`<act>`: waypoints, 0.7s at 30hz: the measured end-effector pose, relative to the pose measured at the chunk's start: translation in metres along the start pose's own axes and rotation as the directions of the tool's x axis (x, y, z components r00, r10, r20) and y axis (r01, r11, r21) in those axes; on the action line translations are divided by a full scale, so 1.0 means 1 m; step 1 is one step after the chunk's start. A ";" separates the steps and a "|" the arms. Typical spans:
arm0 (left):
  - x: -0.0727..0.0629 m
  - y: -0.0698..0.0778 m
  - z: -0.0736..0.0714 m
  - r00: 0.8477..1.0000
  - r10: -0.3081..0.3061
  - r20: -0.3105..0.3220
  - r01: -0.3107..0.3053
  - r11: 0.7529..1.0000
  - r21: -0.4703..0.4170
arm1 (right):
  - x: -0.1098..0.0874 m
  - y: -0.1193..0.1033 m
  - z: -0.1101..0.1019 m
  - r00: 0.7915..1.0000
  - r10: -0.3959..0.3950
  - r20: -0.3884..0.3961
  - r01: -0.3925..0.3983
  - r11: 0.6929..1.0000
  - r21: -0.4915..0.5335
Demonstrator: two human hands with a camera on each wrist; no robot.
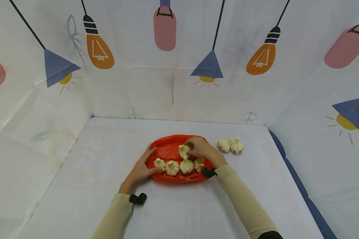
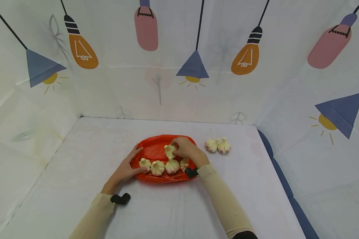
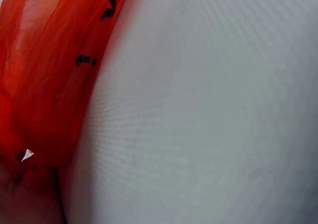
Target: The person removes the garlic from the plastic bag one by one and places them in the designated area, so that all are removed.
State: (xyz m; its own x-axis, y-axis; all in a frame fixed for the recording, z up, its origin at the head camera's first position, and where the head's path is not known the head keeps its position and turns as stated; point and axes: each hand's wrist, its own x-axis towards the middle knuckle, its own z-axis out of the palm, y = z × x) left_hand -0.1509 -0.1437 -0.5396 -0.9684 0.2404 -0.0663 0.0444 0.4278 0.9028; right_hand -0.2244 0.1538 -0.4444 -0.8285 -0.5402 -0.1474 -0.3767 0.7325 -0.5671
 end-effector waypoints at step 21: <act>0.000 -0.001 0.000 1.000 0.003 0.008 -0.003 1.000 0.006 | -0.023 -0.006 -0.021 0.980 0.054 -0.194 -0.015 0.980 0.196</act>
State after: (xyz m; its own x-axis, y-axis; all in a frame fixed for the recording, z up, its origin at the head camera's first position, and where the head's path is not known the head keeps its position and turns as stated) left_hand -0.1513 -0.1446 -0.5406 -0.9663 0.2484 -0.0667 0.0488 0.4318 0.9006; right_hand -0.2121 0.1707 -0.4209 -0.9122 -0.4094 -0.0180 -0.2754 0.6450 -0.7129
